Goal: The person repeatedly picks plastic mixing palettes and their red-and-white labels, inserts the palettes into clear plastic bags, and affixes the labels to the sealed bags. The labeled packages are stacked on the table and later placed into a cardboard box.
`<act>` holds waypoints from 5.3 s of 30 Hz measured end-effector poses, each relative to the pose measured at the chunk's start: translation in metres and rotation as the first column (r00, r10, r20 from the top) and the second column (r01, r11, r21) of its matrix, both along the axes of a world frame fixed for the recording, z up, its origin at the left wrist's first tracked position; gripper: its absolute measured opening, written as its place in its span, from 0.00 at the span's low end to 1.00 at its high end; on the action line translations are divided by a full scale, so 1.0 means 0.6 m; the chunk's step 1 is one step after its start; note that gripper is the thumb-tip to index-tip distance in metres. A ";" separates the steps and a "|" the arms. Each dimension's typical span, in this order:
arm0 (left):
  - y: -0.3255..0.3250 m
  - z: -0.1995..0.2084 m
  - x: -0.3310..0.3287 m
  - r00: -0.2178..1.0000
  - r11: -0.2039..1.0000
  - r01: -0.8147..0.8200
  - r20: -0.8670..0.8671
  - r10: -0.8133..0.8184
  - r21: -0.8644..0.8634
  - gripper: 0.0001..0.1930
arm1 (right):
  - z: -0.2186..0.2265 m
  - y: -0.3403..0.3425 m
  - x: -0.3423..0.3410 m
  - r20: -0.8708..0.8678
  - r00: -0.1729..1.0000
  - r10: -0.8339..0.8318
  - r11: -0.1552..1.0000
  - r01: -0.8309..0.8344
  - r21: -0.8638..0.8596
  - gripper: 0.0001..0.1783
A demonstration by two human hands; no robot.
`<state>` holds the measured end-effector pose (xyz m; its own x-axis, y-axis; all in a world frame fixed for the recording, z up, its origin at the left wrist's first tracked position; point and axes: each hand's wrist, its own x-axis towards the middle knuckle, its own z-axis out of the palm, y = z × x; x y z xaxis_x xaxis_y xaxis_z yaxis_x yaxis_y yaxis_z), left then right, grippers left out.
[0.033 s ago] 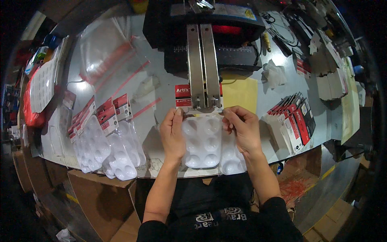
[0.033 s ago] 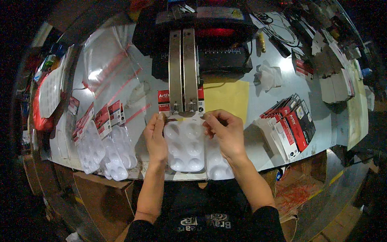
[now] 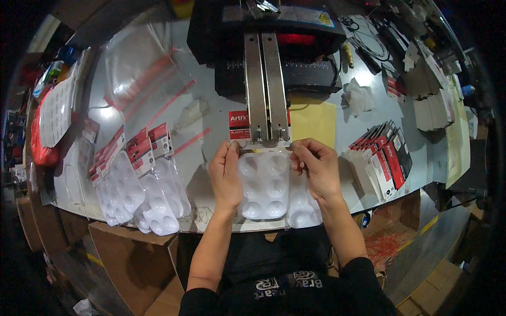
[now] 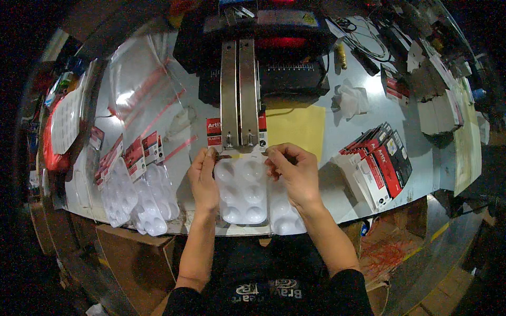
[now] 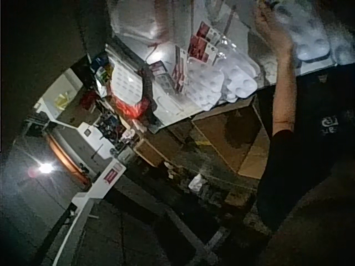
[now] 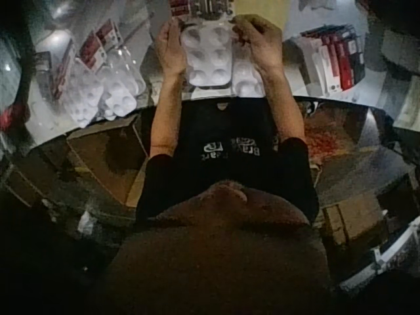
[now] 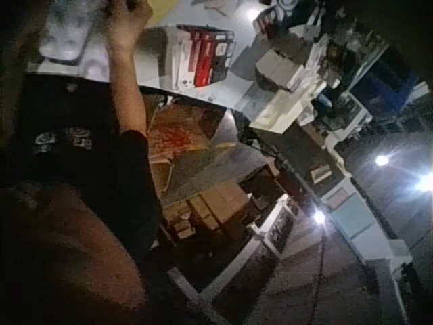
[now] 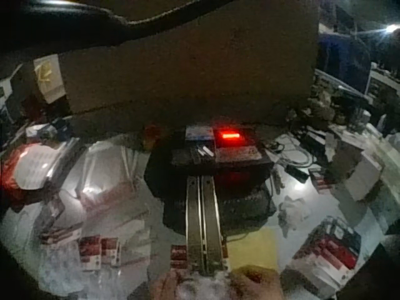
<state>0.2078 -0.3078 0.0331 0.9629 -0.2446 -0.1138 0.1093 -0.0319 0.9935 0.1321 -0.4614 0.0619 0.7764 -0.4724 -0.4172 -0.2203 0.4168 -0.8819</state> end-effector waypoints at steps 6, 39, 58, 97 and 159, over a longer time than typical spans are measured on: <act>0.019 0.004 -0.008 0.999 0.999 0.002 -0.046 0.001 0.051 0.14 | 0.023 -0.002 -0.015 -0.063 0.988 0.144 0.979 -0.152 -0.139 0.10; -0.075 -0.001 -0.090 0.873 0.777 0.020 0.368 -0.320 0.629 0.13 | 0.097 -0.260 -0.164 -0.333 0.918 -0.218 0.506 -0.185 -0.842 0.29; 0.061 0.114 -0.100 0.923 0.936 0.343 -0.215 -0.320 0.081 0.08 | 0.117 0.006 -0.024 -0.153 0.761 0.631 0.321 -0.435 -0.841 0.15; 0.064 0.066 -0.105 0.996 0.995 -0.008 -0.084 0.016 0.096 0.10 | 0.064 -0.026 -0.085 -0.161 0.840 0.518 0.826 -0.541 -0.160 0.07; 0.005 0.010 0.000 1.000 1.000 -0.027 -0.005 0.027 0.000 0.12 | -0.031 -0.004 0.002 0.118 0.988 0.101 0.933 -0.053 -0.356 0.03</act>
